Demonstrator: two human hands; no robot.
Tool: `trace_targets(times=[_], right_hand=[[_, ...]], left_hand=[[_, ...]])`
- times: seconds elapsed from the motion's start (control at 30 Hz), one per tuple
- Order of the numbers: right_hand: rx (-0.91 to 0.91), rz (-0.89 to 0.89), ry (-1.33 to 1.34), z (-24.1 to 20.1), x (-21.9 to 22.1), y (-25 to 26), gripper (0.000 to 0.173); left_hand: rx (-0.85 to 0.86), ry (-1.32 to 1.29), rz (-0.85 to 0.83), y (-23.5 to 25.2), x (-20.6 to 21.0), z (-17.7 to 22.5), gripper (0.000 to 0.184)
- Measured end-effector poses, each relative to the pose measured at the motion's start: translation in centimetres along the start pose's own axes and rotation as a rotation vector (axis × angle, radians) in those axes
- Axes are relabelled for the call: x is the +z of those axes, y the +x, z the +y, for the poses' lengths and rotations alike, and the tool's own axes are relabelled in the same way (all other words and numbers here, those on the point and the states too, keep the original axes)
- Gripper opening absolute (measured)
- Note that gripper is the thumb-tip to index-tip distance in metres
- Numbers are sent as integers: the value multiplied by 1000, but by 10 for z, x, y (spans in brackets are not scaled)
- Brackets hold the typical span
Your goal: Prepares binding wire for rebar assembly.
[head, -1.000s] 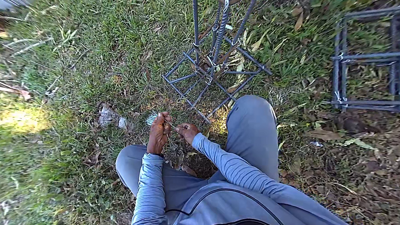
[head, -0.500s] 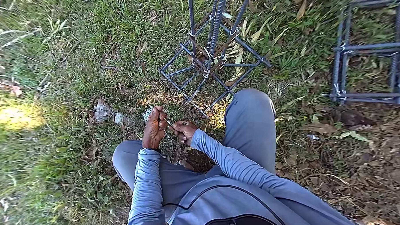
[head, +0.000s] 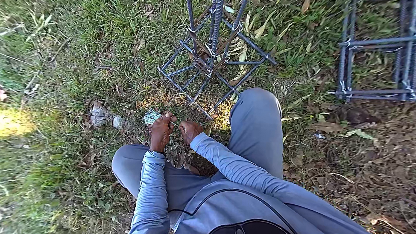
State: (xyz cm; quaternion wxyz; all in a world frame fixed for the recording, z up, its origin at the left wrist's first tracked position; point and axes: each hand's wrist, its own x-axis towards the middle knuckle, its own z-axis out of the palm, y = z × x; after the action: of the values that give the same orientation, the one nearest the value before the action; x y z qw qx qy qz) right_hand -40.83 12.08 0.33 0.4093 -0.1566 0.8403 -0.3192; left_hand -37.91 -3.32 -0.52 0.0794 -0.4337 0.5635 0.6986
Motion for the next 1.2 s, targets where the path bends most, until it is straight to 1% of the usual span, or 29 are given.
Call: trace_targets(times=[0.1,0.2,0.3,0.43,0.5,0.67,0.8,0.97,1.03,1.2], right_hand=[[26,-17,64,-1,7,0,33],[32,40,173,1,13,0,31],[14,89,191,3,16,0,28],[-16,121,81,6,16,1,27],[-21,119,9,5,12,-1,29],[-88,154,-123,7,9,-4,28],[-108,161,-190,13,5,-3,26],[-105,185,-253,18,-3,-4,22],[-129,186,-260,21,-4,-4,20],[-79,110,-296,17,-20,-10,23]], left_hand=[[2,41,-44,-4,-13,0,31],[27,132,-69,-22,-22,3,31],[54,227,-57,-30,-24,2,31],[107,154,-146,3,-18,-2,34],[120,178,-160,10,-19,-5,34],[130,360,-163,14,-19,-5,35],[165,633,-183,17,-20,-7,36],[66,783,-206,11,-15,-2,36],[71,828,-245,11,-16,-2,37],[146,971,-367,8,-16,-5,36]])
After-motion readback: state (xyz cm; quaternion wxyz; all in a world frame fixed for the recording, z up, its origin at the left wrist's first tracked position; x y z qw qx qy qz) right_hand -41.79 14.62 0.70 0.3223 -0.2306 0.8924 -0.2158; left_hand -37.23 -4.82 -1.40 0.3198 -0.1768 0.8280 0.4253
